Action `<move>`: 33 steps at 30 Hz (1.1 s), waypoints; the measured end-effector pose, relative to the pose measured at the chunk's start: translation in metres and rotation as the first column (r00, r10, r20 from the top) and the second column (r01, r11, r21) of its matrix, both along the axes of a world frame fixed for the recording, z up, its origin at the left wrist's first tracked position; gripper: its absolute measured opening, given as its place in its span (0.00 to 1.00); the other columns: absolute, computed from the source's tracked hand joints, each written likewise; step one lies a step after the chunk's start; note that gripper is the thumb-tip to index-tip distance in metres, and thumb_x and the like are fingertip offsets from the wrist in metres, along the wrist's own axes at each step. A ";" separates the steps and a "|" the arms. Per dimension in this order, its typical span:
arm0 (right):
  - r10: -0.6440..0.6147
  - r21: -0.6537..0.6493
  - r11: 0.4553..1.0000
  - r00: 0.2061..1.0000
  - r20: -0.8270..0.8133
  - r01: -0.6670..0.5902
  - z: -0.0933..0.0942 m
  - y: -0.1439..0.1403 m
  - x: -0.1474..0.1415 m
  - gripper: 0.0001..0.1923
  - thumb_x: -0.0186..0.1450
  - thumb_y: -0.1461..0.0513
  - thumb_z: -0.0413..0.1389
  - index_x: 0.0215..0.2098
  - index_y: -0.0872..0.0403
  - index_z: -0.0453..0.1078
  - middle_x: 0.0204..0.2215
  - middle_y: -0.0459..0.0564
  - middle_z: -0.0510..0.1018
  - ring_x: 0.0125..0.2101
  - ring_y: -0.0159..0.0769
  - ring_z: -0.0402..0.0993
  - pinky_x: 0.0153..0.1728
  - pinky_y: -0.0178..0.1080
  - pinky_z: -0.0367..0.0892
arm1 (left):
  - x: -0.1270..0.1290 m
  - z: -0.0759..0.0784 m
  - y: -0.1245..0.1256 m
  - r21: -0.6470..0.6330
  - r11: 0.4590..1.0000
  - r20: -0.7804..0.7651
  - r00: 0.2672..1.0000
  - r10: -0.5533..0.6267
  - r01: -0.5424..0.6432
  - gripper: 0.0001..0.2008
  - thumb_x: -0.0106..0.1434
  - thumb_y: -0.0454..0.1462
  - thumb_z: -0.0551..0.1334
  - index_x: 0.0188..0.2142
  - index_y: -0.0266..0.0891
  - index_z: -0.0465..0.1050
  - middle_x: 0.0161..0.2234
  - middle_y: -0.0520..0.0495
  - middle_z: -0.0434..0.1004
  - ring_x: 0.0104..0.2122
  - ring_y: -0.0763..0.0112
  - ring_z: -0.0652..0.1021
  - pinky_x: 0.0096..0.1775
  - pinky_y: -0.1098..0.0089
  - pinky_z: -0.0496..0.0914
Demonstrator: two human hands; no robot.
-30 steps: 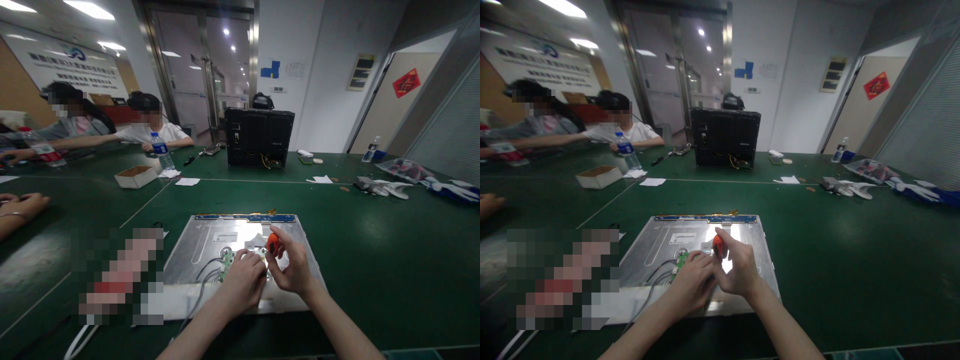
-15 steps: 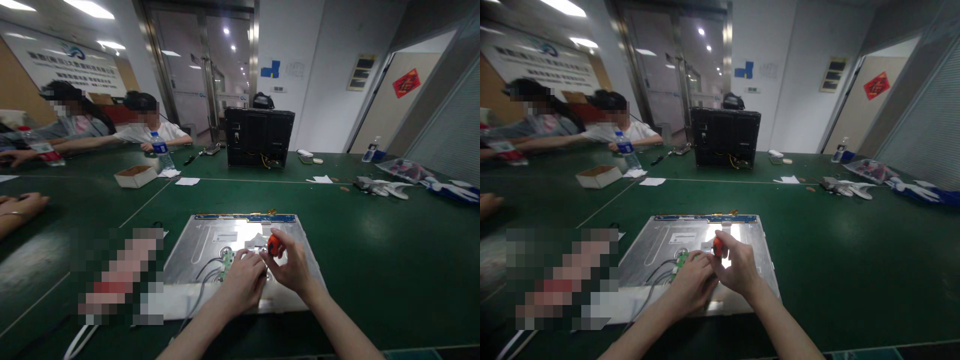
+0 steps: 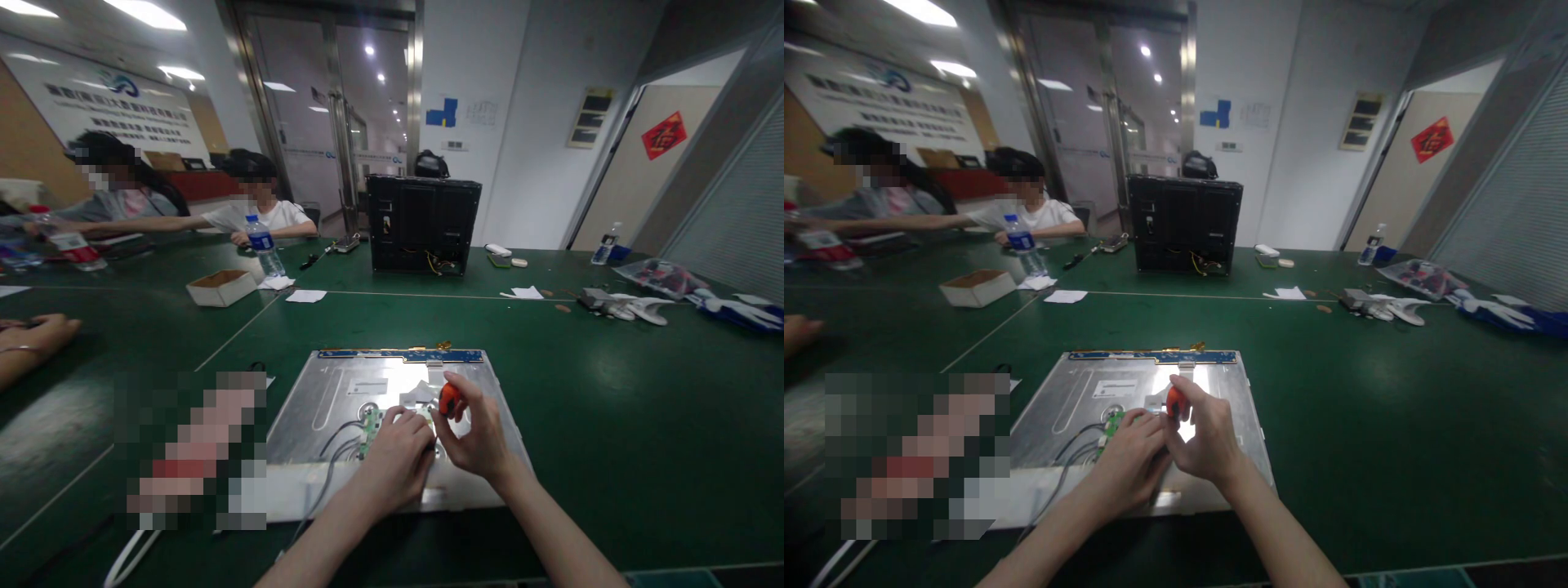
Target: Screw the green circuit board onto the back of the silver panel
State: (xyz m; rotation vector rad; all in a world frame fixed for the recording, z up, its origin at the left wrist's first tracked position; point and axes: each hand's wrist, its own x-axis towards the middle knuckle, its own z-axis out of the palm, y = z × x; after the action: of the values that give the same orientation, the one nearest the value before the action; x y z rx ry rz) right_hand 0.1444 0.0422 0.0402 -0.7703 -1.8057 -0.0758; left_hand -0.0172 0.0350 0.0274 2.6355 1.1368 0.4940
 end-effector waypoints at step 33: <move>0.059 -0.045 0.997 0.998 0.019 -0.058 0.001 0.000 0.001 0.27 0.63 0.65 0.53 0.59 0.53 0.54 0.30 0.46 0.74 0.22 0.29 0.66 0.19 0.32 0.65 | -0.001 0.000 0.000 0.010 1.000 -0.011 1.000 -0.010 0.010 0.09 0.59 0.31 0.56 0.38 0.39 0.71 0.39 0.44 0.76 0.43 0.59 0.73 0.52 0.55 0.60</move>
State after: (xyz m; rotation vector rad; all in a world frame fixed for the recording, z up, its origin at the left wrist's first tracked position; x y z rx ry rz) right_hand 0.1454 0.0423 0.0412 -0.7498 -1.8531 -0.0054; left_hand -0.0181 0.0354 0.0277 2.6537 1.1271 0.4853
